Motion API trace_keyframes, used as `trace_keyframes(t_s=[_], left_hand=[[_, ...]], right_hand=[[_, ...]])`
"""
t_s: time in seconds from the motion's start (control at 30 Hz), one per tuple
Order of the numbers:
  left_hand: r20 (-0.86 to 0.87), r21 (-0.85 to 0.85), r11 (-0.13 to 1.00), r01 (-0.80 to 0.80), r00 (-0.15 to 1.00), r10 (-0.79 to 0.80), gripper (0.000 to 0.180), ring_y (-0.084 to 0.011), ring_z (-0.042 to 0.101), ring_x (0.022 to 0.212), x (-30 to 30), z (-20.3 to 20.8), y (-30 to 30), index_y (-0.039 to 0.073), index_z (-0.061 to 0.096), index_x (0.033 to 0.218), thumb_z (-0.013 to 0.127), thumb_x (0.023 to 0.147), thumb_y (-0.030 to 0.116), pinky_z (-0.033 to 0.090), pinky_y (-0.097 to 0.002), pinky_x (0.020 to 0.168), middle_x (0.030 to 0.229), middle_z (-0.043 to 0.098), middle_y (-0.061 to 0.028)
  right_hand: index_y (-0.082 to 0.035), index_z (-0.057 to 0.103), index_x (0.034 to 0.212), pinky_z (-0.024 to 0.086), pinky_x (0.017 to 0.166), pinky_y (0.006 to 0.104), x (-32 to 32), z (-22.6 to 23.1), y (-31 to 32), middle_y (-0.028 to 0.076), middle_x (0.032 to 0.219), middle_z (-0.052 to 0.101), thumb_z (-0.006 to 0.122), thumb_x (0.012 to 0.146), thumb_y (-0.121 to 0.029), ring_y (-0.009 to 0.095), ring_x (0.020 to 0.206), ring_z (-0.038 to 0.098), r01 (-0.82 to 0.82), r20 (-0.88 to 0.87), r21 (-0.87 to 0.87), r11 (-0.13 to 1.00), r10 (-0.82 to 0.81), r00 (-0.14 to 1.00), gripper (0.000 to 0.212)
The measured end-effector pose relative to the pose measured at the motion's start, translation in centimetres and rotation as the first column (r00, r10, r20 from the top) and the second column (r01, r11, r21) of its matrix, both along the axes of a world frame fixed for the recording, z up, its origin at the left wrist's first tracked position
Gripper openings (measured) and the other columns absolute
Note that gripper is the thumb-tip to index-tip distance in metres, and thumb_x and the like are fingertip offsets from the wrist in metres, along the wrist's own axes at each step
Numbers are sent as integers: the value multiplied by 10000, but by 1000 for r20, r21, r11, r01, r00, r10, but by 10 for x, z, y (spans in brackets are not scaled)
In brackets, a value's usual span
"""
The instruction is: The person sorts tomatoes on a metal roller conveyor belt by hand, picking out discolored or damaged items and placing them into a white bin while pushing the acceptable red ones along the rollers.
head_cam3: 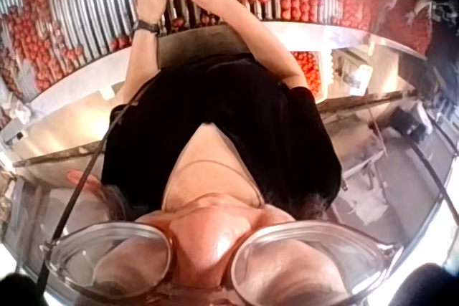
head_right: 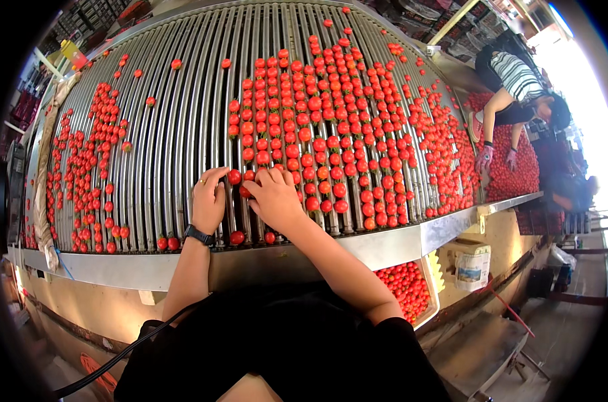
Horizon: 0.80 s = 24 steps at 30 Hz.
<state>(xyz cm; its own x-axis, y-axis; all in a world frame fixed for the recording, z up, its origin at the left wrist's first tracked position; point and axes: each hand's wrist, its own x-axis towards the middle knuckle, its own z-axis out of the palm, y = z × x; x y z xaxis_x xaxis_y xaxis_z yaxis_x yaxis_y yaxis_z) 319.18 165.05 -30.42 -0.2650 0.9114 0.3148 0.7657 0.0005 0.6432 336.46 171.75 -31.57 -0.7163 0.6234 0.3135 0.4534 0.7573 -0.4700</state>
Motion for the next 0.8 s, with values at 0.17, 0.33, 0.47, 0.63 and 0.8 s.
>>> trace_keyframes(t_s=[0.17,0.33,0.47,0.63,0.8], left_hand=[[29,72,997,-35,999,33,272,-348,590,901,5,-1,4,27,613,1028,487,798,-44,469,-414,788,1008,616,-157],[35,63,997,-51,998,49,258,-326,582,916,12,-2,9,32,615,1023,491,808,-37,463,-403,804,1011,610,-150],[26,73,994,-83,996,82,236,-325,572,945,12,-9,6,27,614,1019,492,824,-27,457,-400,824,1014,607,-153],[23,67,994,-89,996,88,216,-328,564,991,23,-8,9,32,615,1031,525,839,-8,456,-397,860,1064,601,-144],[70,83,989,-121,991,116,207,-318,554,1016,24,-4,9,30,616,1043,532,855,10,453,-380,874,1094,594,-142]], right_hand=[[-171,607,1057,367,905,424,-10,-6,9,39,997,547,719,710,-225,237,1025,485,-63,119,32,998,59,991,369],[-136,603,1033,374,909,418,1,0,17,59,1034,577,699,741,-194,249,1011,514,-96,-3,-36,995,96,995,313],[-54,569,1120,427,864,344,49,24,22,67,1057,593,668,828,-168,202,997,557,-225,-393,-735,640,-131,910,329],[24,462,1228,414,863,408,237,3,11,96,1101,535,628,837,-170,236,959,535,-644,-609,-750,155,-543,579,467],[-16,533,1067,429,737,294,431,-5,-75,67,912,562,712,772,-255,186,833,546,-177,-229,-972,156,-805,548,419]])
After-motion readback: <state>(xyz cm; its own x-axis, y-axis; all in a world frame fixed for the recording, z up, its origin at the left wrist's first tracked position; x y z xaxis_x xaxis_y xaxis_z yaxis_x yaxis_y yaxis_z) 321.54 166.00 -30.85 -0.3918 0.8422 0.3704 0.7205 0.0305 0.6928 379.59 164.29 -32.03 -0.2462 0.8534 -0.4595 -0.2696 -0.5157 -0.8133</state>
